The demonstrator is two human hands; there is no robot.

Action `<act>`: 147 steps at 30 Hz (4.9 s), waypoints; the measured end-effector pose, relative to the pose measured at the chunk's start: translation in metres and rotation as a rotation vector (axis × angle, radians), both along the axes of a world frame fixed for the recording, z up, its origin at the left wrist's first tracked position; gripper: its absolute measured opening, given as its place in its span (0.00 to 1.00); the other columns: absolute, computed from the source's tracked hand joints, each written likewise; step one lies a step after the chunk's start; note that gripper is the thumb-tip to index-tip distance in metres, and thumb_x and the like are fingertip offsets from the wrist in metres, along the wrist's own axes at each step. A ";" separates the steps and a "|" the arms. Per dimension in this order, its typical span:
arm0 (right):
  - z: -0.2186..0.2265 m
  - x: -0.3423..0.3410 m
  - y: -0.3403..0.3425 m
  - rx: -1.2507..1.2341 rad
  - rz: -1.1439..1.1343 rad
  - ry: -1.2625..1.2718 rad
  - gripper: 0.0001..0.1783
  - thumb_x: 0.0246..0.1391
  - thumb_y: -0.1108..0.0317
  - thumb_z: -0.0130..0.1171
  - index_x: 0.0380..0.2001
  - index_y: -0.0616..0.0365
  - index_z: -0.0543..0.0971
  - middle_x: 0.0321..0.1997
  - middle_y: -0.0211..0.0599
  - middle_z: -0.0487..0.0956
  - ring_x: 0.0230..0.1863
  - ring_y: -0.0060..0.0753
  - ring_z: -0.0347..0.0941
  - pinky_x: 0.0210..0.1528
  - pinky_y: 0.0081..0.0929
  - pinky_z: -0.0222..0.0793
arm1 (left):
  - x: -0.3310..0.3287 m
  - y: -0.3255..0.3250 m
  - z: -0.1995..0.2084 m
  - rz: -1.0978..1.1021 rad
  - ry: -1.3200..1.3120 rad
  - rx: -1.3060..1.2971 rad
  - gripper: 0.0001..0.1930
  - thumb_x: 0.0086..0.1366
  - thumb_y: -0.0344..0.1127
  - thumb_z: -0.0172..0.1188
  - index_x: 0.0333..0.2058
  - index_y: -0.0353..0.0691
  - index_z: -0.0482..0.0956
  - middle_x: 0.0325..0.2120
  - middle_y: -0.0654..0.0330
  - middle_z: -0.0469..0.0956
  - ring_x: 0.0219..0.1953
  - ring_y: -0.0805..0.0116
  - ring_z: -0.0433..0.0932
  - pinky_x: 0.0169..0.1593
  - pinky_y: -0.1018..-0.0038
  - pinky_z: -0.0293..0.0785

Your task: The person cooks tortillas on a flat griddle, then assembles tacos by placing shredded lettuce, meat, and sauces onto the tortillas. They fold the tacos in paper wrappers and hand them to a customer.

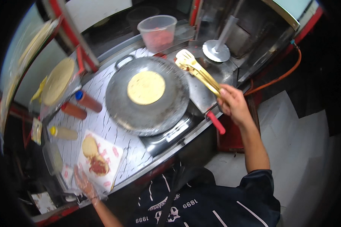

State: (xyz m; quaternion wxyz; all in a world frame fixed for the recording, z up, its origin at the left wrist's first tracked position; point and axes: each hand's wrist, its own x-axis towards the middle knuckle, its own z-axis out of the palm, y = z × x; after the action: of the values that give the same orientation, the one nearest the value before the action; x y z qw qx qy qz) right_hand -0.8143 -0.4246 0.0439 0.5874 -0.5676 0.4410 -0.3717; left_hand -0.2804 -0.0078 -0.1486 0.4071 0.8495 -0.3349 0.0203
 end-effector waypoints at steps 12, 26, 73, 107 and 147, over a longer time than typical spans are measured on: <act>-0.077 -0.020 -0.206 -0.006 0.142 0.534 0.22 0.64 0.55 0.59 0.37 0.68 0.86 0.25 0.47 0.83 0.27 0.38 0.81 0.38 0.39 0.76 | -0.031 -0.029 0.083 0.071 -0.203 0.106 0.22 0.73 0.27 0.54 0.65 0.32 0.72 0.62 0.46 0.75 0.65 0.52 0.72 0.71 0.60 0.61; -0.105 0.086 -0.189 -0.176 -0.049 0.442 0.19 0.61 0.58 0.61 0.33 0.65 0.87 0.35 0.60 0.85 0.38 0.54 0.86 0.43 0.49 0.80 | -0.041 -0.065 0.098 -0.122 -0.398 0.277 0.29 0.76 0.46 0.52 0.67 0.31 0.68 0.66 0.41 0.71 0.66 0.44 0.71 0.70 0.55 0.64; -0.122 0.109 -0.248 -0.086 -0.104 0.528 0.15 0.56 0.58 0.65 0.39 0.57 0.90 0.32 0.48 0.87 0.35 0.47 0.86 0.43 0.41 0.79 | -0.034 0.035 0.078 0.134 -0.215 -0.026 0.22 0.66 0.19 0.56 0.60 0.30 0.76 0.60 0.48 0.77 0.63 0.56 0.74 0.69 0.61 0.64; -0.103 0.291 0.258 -0.805 0.752 0.716 0.30 0.60 0.66 0.65 0.65 0.53 0.72 0.35 0.47 0.75 0.32 0.56 0.77 0.34 0.48 0.74 | -0.036 -0.042 -0.076 -0.217 0.976 -1.005 0.22 0.80 0.29 0.44 0.69 0.30 0.65 0.69 0.51 0.67 0.73 0.62 0.62 0.76 0.67 0.52; -0.002 0.104 0.127 -1.144 0.091 0.932 0.31 0.52 0.80 0.66 0.61 0.54 0.78 0.40 0.44 0.78 0.40 0.51 0.76 0.43 0.45 0.74 | -0.040 -0.034 -0.022 -0.444 -0.350 0.233 0.30 0.72 0.44 0.58 0.68 0.36 0.69 0.71 0.42 0.61 0.73 0.36 0.56 0.75 0.41 0.45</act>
State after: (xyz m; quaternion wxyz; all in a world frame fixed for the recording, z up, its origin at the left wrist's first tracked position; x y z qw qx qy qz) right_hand -0.7106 -0.2976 0.0417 -0.0337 -0.9020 0.3579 -0.2392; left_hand -0.3205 -0.0418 -0.1708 0.2373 0.7803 -0.5774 0.0384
